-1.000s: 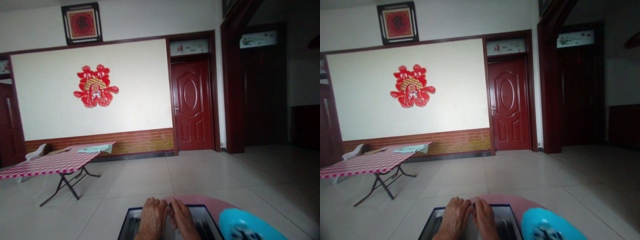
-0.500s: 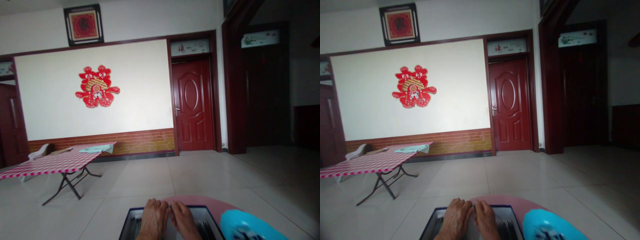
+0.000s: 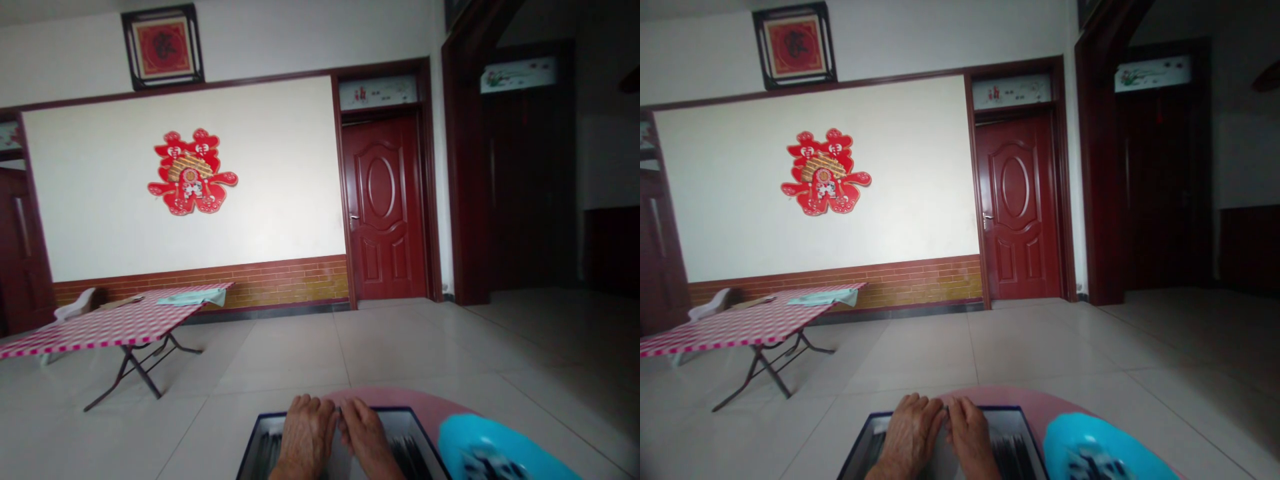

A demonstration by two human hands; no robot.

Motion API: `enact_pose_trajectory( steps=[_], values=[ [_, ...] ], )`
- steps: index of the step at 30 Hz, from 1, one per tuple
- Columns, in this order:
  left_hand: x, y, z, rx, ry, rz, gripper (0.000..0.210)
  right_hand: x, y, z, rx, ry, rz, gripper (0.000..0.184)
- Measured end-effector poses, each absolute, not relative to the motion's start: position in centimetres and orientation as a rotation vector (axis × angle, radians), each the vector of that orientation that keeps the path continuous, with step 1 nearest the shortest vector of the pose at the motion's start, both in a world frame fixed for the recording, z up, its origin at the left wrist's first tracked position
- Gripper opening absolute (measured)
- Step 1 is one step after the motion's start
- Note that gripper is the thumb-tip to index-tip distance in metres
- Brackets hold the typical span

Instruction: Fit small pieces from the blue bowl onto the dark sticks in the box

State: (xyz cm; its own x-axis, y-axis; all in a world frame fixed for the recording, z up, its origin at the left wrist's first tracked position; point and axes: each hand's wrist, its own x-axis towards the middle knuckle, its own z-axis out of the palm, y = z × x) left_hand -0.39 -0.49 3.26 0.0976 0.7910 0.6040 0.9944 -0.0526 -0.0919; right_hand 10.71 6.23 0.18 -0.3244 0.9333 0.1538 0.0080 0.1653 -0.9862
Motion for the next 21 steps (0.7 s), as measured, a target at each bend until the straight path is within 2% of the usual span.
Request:
enact_pose_trajectory(
  steps=[6, 13, 21],
  values=[
    [-0.7, -0.32, 2.84, -1.89, -1.747, -0.558, 0.016, 10.53, 6.59, -0.34, -0.793, -1.511, 1.361, 0.033],
    [-0.64, -0.33, 2.77, -1.906, -1.758, -0.54, 0.016, 10.07, 6.64, -0.49, -0.978, -1.437, 1.489, 0.048],
    [-0.77, -0.28, 2.62, -1.907, -1.741, -0.543, 0.016, 10.46, 6.67, -0.21, -0.939, -1.422, 1.351, 0.035]
  ],
)
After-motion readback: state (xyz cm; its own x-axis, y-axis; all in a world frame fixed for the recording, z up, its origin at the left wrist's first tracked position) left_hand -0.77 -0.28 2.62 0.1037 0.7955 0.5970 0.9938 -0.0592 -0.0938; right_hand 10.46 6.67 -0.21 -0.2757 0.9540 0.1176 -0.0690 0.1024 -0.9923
